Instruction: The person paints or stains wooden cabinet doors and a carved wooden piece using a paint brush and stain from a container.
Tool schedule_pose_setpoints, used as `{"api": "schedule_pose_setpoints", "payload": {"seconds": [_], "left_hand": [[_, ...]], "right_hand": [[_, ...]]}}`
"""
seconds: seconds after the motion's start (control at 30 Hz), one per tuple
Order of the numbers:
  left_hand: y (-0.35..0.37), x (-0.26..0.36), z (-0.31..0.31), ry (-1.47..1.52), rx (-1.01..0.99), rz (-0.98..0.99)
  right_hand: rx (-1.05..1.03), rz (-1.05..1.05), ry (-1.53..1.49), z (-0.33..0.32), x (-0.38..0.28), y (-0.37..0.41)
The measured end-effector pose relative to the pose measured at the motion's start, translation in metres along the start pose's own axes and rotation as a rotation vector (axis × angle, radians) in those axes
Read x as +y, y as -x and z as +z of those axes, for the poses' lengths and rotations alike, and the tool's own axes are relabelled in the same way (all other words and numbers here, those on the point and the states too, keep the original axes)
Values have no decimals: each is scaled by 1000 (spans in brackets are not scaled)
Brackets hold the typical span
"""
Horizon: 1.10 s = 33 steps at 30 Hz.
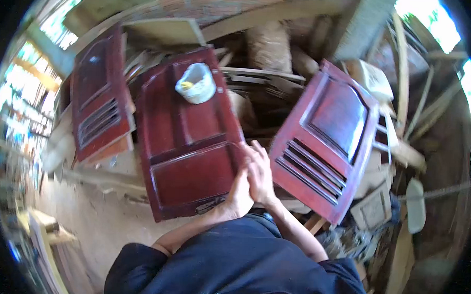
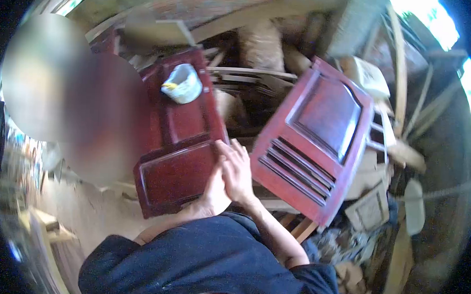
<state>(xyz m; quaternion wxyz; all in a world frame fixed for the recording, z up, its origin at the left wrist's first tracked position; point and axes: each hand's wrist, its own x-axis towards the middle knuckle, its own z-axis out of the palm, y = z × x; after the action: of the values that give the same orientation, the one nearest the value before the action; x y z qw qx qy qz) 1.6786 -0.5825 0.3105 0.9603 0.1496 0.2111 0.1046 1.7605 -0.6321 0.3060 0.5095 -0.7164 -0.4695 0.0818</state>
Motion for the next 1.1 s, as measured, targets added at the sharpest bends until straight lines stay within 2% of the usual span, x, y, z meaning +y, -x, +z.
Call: {"api": "schedule_pose_setpoints", "payload": {"seconds": [0.03, 0.07, 0.1, 0.13, 0.17, 0.23, 0.3, 0.37, 0.43, 0.5, 0.53, 0.57, 0.63, 0.67, 0.7, 0.8, 0.83, 0.87, 0.9, 0.93, 0.97, 1.0, 1.03, 1.07, 1.1], "left_hand": [[7, 10, 5, -9, -10, -60], [12, 22, 6, -110, 9, -74], [20, 33, 5, -213, 38, -102], [29, 50, 8, -322, -177, -20], [33, 68, 9, -379, -183, 59], [25, 105, 1, -403, -54, 269], [-12, 142, -27, -301, 193, 448], [-58, 184, -58, -378, 515, 534], [-92, 223, -71, -472, 677, 675], [-124, 257, -72, -525, 681, 690], [-128, 272, -69, -559, 530, 645], [-136, 276, -64, -478, 546, 571], [-160, 283, -67, -392, 681, 315], [-183, 288, -94, -296, 519, 294], [-203, 294, -113, -202, 353, 273], [-167, 262, -71, -83, -76, 296], [-159, 250, -64, -102, -212, 294], [-135, 227, -41, -249, -338, 492], [-122, 209, -34, -154, -289, 386], [-95, 187, -30, -247, -322, 370], [-78, 164, -31, -397, -252, 364], [-84, 138, -48, -376, -264, 328], [-55, 123, -41, -381, -248, 232], [-44, 107, -47, -297, -349, 159], [-49, 103, -62, -264, -404, -147]], "right_hand": [[-18, 12, -65, 1, 11, -6], [2, 54, 22, 3, 23, -9], [5, -31, 75, 6, 54, -9], [-7, 361, -312, -11, 31, -14], [106, 358, -258, -9, 34, -11], [86, 266, -49, -11, 46, 6], [-9, 249, -54, -17, 34, 23], [-37, 203, 11, -22, 16, 33], [-62, 148, 184, -29, 11, 43], [-32, 157, 244, -35, 17, 57], [56, 191, 214, -34, 26, 65], [140, 221, 180, -33, 31, 71], [181, 306, 141, -38, 29, 77], [185, 286, 180, -40, 36, 81], [180, 356, 134, -43, 27, 81], [182, 382, 190, -43, 19, 74], [150, 398, 95, -42, 20, 69], [159, 316, 130, -38, 11, 61], [171, 225, 155, -33, -2, 48], [166, 81, 306, -29, -13, 35], [168, -56, 458, -26, -25, 27], [111, -116, 605, -25, -39, 14], [56, -188, 717, -23, -53, 3], [-50, -248, 730, -23, -60, -6], [-155, -303, 744, -22, -64, -13]]}}
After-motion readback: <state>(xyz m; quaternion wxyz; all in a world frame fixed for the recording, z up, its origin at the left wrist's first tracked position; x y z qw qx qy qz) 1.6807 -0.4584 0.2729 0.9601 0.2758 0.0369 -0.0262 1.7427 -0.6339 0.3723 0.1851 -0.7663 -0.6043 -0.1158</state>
